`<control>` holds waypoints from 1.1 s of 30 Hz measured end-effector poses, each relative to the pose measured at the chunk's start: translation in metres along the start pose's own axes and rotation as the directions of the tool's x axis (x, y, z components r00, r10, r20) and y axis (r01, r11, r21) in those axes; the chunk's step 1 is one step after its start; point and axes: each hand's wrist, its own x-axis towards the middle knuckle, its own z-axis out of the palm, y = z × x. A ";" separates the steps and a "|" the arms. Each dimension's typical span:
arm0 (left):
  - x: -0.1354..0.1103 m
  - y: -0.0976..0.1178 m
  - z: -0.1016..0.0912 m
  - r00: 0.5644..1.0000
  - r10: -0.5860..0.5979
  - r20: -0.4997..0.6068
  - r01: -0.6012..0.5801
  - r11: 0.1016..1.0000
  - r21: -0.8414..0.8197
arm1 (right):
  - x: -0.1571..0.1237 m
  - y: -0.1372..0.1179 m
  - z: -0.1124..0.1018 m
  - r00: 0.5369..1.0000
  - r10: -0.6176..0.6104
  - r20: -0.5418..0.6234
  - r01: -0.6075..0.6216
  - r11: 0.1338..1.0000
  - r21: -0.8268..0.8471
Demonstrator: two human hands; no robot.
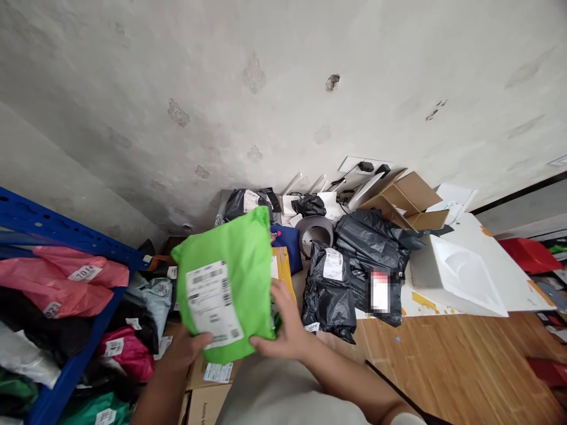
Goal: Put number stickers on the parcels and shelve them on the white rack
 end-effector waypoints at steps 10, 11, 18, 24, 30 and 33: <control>0.024 0.007 0.084 0.970 0.099 0.221 -0.107 0.994 0.028 | -0.043 0.059 -0.028 0.838 0.541 -0.064 -0.515 0.825 0.234; 0.024 0.007 0.082 0.970 0.099 0.220 -0.107 0.994 0.027 | -0.044 0.060 -0.027 0.845 0.531 -0.069 -0.503 0.831 0.238; 0.024 0.008 0.080 0.965 0.092 0.244 -0.099 0.995 0.015 | -0.047 0.065 -0.023 0.858 0.504 -0.098 -0.470 0.848 0.246; 0.027 0.004 0.078 0.963 0.111 0.247 -0.120 0.992 0.025 | -0.047 0.066 -0.022 0.855 0.509 -0.101 -0.474 0.845 0.246; 0.029 0.001 0.074 0.958 0.113 0.264 -0.125 0.992 0.031 | -0.048 0.069 -0.023 0.869 0.487 -0.094 -0.456 0.859 0.231; 0.028 0.005 0.076 0.958 0.099 0.270 -0.113 0.993 0.037 | -0.049 0.069 -0.022 0.879 0.468 -0.089 -0.440 0.870 0.223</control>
